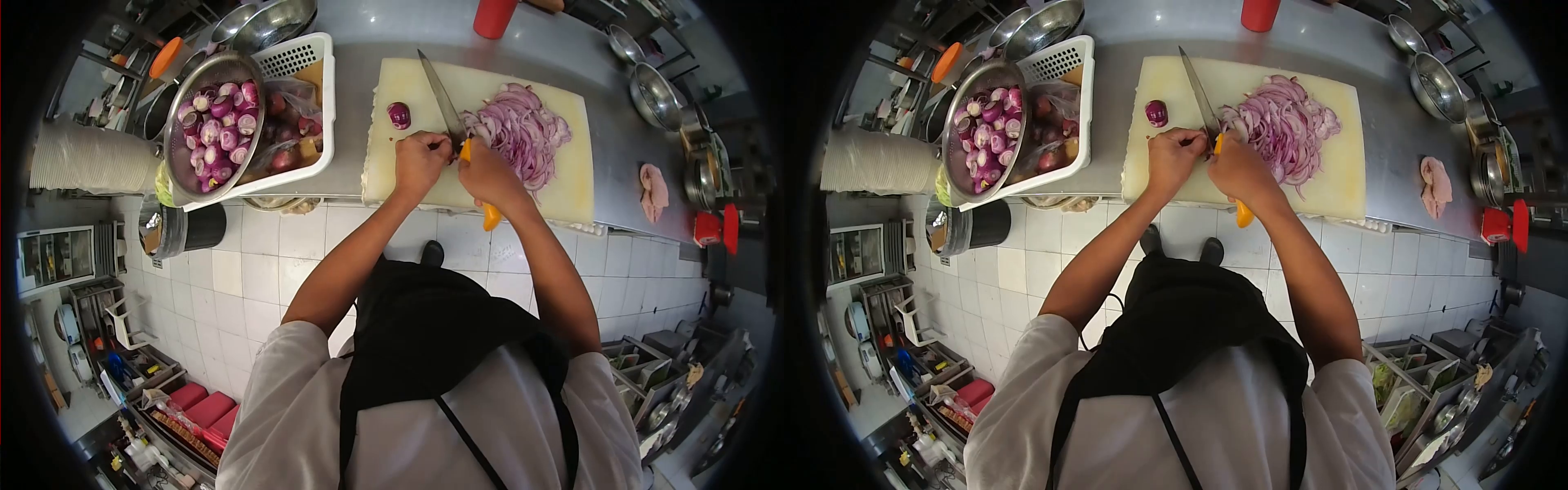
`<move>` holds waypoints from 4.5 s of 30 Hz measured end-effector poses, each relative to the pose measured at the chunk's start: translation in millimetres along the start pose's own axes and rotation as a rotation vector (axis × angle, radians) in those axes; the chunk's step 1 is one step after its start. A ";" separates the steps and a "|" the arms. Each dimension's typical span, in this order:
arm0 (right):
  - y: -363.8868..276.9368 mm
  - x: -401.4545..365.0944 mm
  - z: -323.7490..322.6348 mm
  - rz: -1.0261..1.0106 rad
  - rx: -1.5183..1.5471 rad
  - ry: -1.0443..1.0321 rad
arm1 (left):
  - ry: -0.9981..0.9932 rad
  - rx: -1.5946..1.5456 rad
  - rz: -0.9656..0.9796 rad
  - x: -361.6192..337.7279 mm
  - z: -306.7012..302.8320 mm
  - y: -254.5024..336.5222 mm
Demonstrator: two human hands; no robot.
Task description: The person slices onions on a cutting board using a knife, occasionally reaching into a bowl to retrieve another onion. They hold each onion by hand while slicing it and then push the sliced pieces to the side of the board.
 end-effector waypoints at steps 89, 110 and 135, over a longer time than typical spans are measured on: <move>2.1 8.6 -8.4 0.050 0.013 0.007 | -0.086 0.218 0.296 0.9 -14.2 15.3; 33.2 36.7 21.4 -0.110 -0.292 0.228 | -0.059 0.243 0.303 4.3 -14.4 12.8; 24.8 32.2 19.3 -0.099 -0.256 0.192 | -0.059 0.235 0.291 6.5 -15.6 9.0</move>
Point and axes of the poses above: each hand's wrist, its own x-axis towards the middle knuckle, its own z-axis out of the palm, y = z × x, the point moved 8 cm from there along x, towards the middle knuckle, and after that the axes turned 11 degrees about -y, right-handed, at the moved point
